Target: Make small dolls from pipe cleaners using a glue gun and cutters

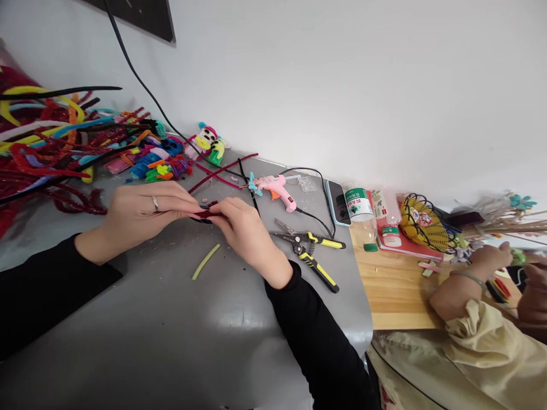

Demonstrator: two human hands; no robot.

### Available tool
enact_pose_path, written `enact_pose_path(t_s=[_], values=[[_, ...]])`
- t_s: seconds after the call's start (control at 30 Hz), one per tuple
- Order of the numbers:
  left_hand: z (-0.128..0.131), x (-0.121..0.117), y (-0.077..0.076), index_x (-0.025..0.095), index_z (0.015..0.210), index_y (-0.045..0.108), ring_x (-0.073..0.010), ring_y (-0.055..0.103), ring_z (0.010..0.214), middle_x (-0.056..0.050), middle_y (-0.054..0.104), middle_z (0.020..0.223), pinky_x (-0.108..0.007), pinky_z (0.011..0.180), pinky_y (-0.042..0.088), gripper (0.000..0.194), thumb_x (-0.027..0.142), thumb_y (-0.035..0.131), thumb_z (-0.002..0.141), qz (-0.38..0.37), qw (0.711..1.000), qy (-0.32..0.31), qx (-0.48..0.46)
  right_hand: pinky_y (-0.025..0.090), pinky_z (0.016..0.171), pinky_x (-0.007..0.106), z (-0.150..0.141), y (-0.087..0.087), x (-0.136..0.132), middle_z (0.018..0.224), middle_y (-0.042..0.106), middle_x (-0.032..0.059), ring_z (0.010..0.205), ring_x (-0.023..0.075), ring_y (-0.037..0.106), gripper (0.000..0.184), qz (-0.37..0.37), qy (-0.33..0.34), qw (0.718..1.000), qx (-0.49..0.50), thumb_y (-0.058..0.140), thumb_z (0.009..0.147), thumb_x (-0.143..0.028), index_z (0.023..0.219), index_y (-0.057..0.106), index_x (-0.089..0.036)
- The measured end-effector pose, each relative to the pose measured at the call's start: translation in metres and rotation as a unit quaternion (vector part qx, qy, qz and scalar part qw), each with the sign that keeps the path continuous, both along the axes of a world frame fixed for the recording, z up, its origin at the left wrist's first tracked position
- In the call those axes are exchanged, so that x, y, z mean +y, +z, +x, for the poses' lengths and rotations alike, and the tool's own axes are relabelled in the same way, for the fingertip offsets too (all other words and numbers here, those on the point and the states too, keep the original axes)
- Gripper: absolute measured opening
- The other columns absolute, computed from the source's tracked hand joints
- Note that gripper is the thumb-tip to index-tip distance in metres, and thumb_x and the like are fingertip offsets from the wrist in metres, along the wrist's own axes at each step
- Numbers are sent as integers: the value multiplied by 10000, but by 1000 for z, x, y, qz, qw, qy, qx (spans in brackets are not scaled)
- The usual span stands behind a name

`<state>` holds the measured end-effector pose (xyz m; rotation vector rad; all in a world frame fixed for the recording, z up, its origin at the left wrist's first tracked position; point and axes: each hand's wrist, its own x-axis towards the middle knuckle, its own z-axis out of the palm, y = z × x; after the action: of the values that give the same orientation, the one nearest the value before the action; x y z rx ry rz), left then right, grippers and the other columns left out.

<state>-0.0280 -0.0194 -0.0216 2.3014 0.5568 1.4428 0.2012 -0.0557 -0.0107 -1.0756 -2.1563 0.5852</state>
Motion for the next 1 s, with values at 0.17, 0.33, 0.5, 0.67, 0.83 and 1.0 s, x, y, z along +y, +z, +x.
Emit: enact_pose_path(t_s=[0.17, 0.33, 0.5, 0.67, 0.83, 1.0], values=[[-1, 0, 0, 287, 971, 822, -182, 766, 820, 45, 839, 937, -361, 719, 641, 151, 174, 727, 1003, -32, 999, -7, 14, 548, 839, 323, 0, -2, 1, 986, 767, 78, 926, 206, 706, 150, 10, 4, 1000, 1, 594, 1081, -258, 1005, 710, -202], [1, 0, -2, 285, 930, 824, -190, 764, 800, 11, 829, 887, -352, 698, 617, 147, 194, 732, 1001, -52, 999, -6, 7, 560, 843, 331, -1, -4, 2, 989, 768, 76, 927, 210, 710, 151, 10, 8, 1000, 0, 591, 1082, -267, 1010, 710, -207], [2, -1, -2, 324, 863, 818, -198, 766, 778, -8, 827, 843, -345, 704, 617, 212, 299, 691, 1032, -71, 997, 25, 22, 578, 869, 352, -2, -3, 2, 1012, 780, 80, 933, 215, 720, 148, -8, 2, 1000, 2, 602, 1069, -272, 1029, 724, -200], [2, -2, 3, 354, 917, 820, -191, 777, 824, 9, 842, 928, -331, 734, 622, 200, 286, 673, 1035, -56, 997, 51, 29, 586, 837, 331, 0, -1, 2, 1029, 788, 72, 909, 199, 720, 147, -5, -9, 999, 38, 628, 1054, -278, 1106, 739, -196], [3, -4, 5, 346, 959, 827, -201, 786, 861, 6, 847, 962, -331, 771, 635, 177, 324, 669, 1035, -71, 995, 59, 43, 583, 857, 341, 1, -2, 4, 1048, 789, 73, 912, 198, 713, 173, -3, -23, 999, 23, 608, 1066, -291, 1123, 746, -205], [2, -3, 3, 323, 998, 840, -198, 785, 852, -2, 846, 959, -309, 762, 627, 176, 335, 668, 1034, -71, 994, 48, 63, 565, 834, 327, 2, -3, 4, 989, 774, 58, 888, 198, 701, 130, -3, -31, 999, 14, 608, 1049, -248, 1069, 729, -205]])
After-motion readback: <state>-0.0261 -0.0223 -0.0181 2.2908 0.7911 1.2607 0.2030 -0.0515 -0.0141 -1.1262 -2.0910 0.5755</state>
